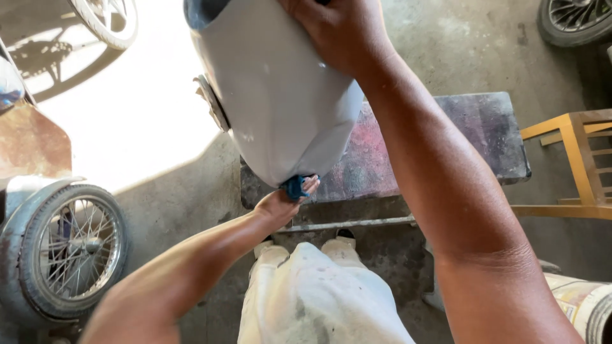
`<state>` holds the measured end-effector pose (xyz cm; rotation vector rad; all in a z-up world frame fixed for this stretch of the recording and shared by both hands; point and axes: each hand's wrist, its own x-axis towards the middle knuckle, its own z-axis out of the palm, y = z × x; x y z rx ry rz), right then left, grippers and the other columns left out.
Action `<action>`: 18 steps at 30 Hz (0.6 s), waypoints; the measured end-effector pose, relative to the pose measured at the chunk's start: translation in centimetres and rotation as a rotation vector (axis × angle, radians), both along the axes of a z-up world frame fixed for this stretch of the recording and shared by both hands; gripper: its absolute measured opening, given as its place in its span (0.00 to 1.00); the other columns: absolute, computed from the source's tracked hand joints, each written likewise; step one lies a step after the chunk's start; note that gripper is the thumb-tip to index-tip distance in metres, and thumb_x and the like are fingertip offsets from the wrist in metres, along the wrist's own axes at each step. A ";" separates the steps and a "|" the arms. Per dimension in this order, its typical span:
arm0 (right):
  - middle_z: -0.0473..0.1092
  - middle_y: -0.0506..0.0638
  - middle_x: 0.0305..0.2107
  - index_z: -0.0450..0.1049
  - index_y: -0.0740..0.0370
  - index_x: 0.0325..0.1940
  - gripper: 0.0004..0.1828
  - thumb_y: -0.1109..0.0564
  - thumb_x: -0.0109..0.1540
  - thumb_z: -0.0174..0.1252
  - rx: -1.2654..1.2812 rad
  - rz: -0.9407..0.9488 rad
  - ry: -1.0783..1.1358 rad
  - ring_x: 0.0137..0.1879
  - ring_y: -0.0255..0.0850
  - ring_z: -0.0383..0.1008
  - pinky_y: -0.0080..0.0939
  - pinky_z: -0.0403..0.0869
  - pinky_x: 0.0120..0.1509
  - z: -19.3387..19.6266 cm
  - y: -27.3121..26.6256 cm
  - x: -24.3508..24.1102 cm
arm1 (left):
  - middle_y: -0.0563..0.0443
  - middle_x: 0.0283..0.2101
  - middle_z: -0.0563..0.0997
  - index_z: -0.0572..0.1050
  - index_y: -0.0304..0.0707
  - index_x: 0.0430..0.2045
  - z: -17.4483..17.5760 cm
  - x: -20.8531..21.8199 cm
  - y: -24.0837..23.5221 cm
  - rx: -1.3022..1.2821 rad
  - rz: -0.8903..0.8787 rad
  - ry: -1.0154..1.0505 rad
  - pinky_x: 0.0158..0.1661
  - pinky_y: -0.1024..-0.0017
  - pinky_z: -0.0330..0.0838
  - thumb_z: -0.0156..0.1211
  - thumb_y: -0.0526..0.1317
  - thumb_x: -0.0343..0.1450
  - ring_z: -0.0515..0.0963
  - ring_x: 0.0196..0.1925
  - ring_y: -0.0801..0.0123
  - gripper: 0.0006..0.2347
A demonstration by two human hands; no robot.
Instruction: The person is sanding a motorcycle fuel tank using a sanding block and a wet cloth.
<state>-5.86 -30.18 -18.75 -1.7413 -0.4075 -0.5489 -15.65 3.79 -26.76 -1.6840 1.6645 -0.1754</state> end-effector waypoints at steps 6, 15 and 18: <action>0.78 0.49 0.38 0.79 0.63 0.50 0.09 0.54 0.73 0.65 0.018 -0.035 0.006 0.44 0.34 0.79 0.38 0.80 0.50 -2.1 -0.6 -0.4 | 0.45 0.80 0.54 0.73 0.41 0.63 14.9 3.5 0.0 -0.774 -0.121 -0.435 0.77 0.45 0.19 0.56 0.41 0.80 0.43 0.82 0.47 0.16; 0.78 0.48 0.38 0.79 0.63 0.49 0.08 0.55 0.73 0.65 0.021 -0.053 0.003 0.44 0.34 0.78 0.38 0.79 0.50 -1.5 -1.7 -1.9 | 0.48 0.78 0.50 0.58 0.40 0.70 1.7 2.3 1.4 -0.366 -0.192 -0.654 0.71 0.45 0.31 0.48 0.40 0.73 0.51 0.77 0.52 0.26; 0.78 0.48 0.38 0.79 0.63 0.49 0.08 0.56 0.73 0.65 0.025 -0.050 0.000 0.44 0.34 0.78 0.38 0.79 0.50 9.6 5.4 -2.1 | 0.43 0.76 0.51 0.57 0.38 0.70 -5.7 2.2 2.9 -0.055 -0.281 -0.571 0.69 0.42 0.44 0.44 0.43 0.76 0.51 0.77 0.50 0.24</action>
